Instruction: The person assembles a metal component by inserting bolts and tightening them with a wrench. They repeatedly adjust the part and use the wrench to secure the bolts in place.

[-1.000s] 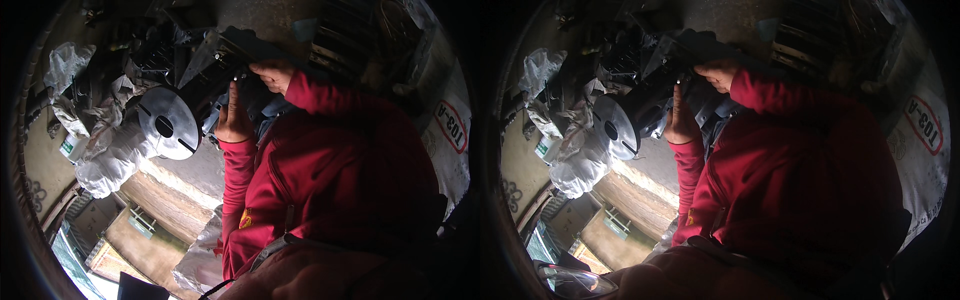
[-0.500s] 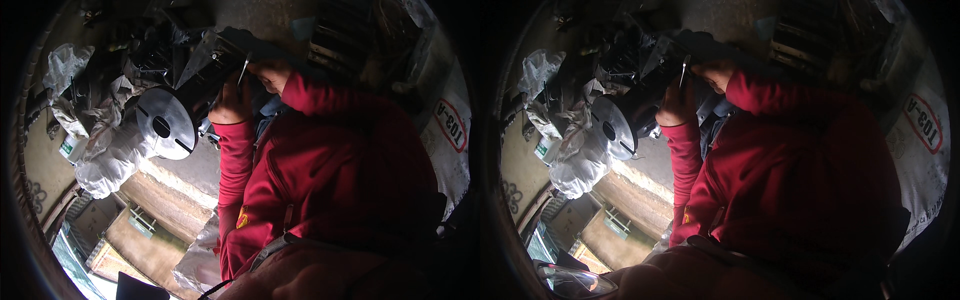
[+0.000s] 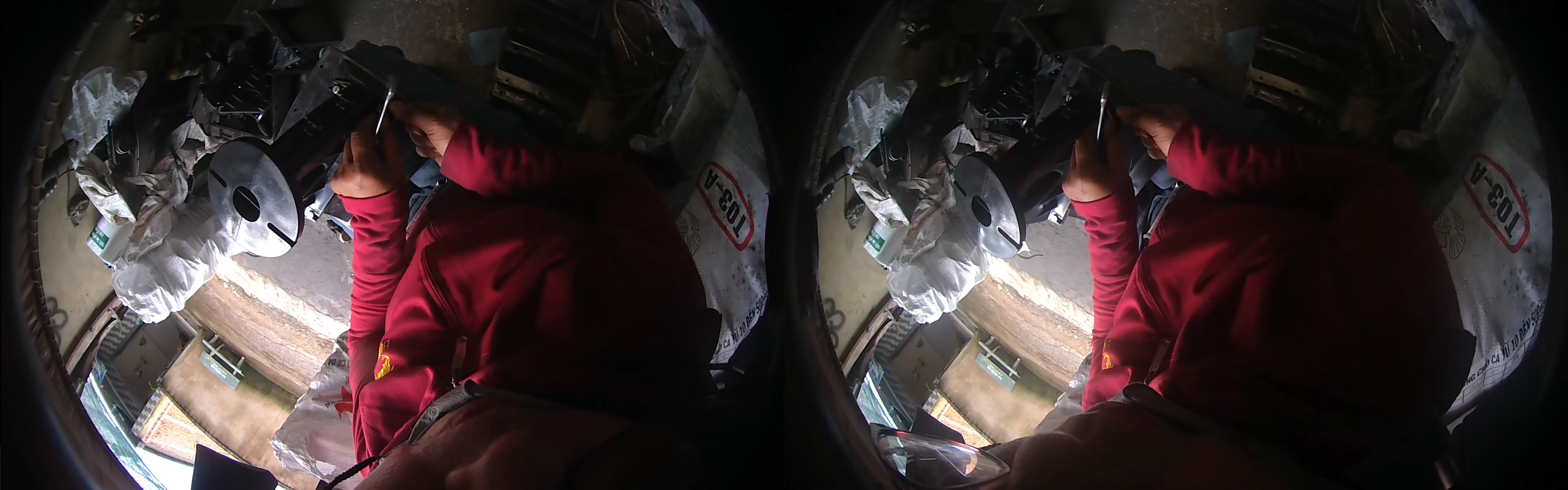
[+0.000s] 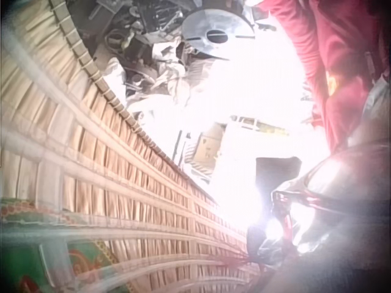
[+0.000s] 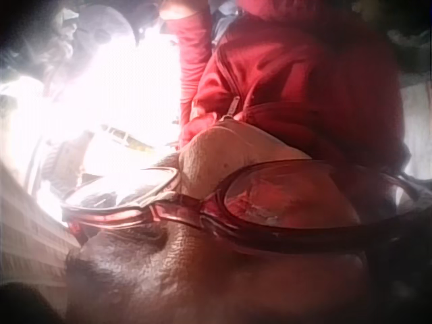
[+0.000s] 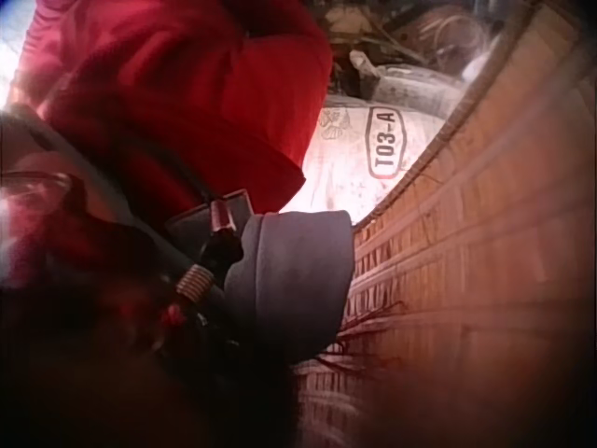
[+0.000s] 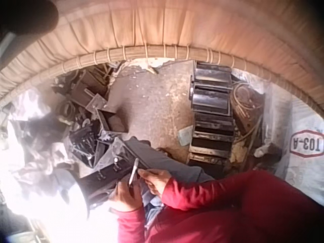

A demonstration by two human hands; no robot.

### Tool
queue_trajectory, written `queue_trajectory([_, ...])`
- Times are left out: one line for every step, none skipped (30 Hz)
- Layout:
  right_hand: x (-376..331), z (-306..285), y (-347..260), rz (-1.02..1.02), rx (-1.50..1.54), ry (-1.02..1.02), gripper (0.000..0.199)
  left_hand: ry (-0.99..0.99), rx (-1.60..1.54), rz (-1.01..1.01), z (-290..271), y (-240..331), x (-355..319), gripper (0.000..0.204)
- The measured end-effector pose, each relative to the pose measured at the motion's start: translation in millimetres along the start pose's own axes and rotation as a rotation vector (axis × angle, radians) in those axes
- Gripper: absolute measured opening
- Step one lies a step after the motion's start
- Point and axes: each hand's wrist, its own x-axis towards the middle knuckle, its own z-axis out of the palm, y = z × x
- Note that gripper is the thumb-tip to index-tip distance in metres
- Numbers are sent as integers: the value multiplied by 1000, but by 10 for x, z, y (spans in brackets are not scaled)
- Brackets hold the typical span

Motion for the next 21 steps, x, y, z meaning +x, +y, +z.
queue_trajectory([-2, 0, 1, -12, -6, -10, 33, 14, -14, 34, 20, -10, -4, 16])
queue_trajectory([-5, 0, 1, -25, -13, -21, 32, 27, -28, 68, 27, -15, -9, 16])
queue_trajectory([-5, -3, 3, -20, -18, -23, 32, 13, -10, 73, 16, -16, -15, 16])
queue_trajectory([4, -9, 2, -19, -21, -25, 32, 0, 7, 83, 6, -21, -12, 17])
queue_trajectory([9, -9, 1, -18, -24, -27, 32, -12, 24, 92, -6, -22, -10, 18])
queue_trajectory([7, -4, 2, -26, -34, -21, 32, 11, 15, 99, -17, -17, -10, 18])
queue_trajectory([12, -6, -6, -37, -38, -11, 32, 29, 4, 111, -11, -7, 5, 18])
queue_trajectory([18, -7, -18, -48, -43, 0, 31, 48, -8, 123, -8, 0, 21, 18])
queue_trajectory([25, -8, -34, -42, -47, 8, 29, 4, -5, 128, -20, -14, 39, 19])
queue_trajectory([18, -14, -27, -30, -56, 17, 28, -38, -2, 124, -53, -46, 24, 19])
queue_trajectory([12, -20, -19, -17, -66, 26, 26, -81, 2, 119, -73, -68, 18, 19])
queue_trajectory([17, -29, -5, -25, -53, 25, 27, -97, 30, 126, -76, -67, 31, 17])
queue_trajectory([32, -28, 18, -28, -41, 18, 29, -53, 25, 134, -46, -83, 24, 19])
queue_trajectory([47, -32, 41, -30, -30, 10, 31, -8, 20, 142, 21, -118, 13, 22])
queue_trajectory([59, -46, 65, -26, -22, -13, 31, 37, 16, 148, 53, -135, 3, 24])
queue_trajectory([81, -74, 70, -27, -19, -34, 31, 38, 24, 122, 62, -112, 4, 21])
queue_trajectory([103, -95, 75, -26, -16, -57, 32, 40, 32, 94, 64, -69, 1, 18])
queue_trajectory([127, -109, 82, -48, -25, -63, 32, 43, 42, 65, 59, -40, 5, 16])
queue_trajectory([129, -113, 85, -62, -38, -69, 32, 50, 43, 67, 58, -29, 10, 17])
queue_trajectory([122, -115, 92, -75, -52, -77, 32, 57, 45, 68, 65, -25, 22, 17])
queue_trajectory([102, -122, 92, -65, -55, -65, 33, 65, 48, 69, 70, -27, 17, 18])
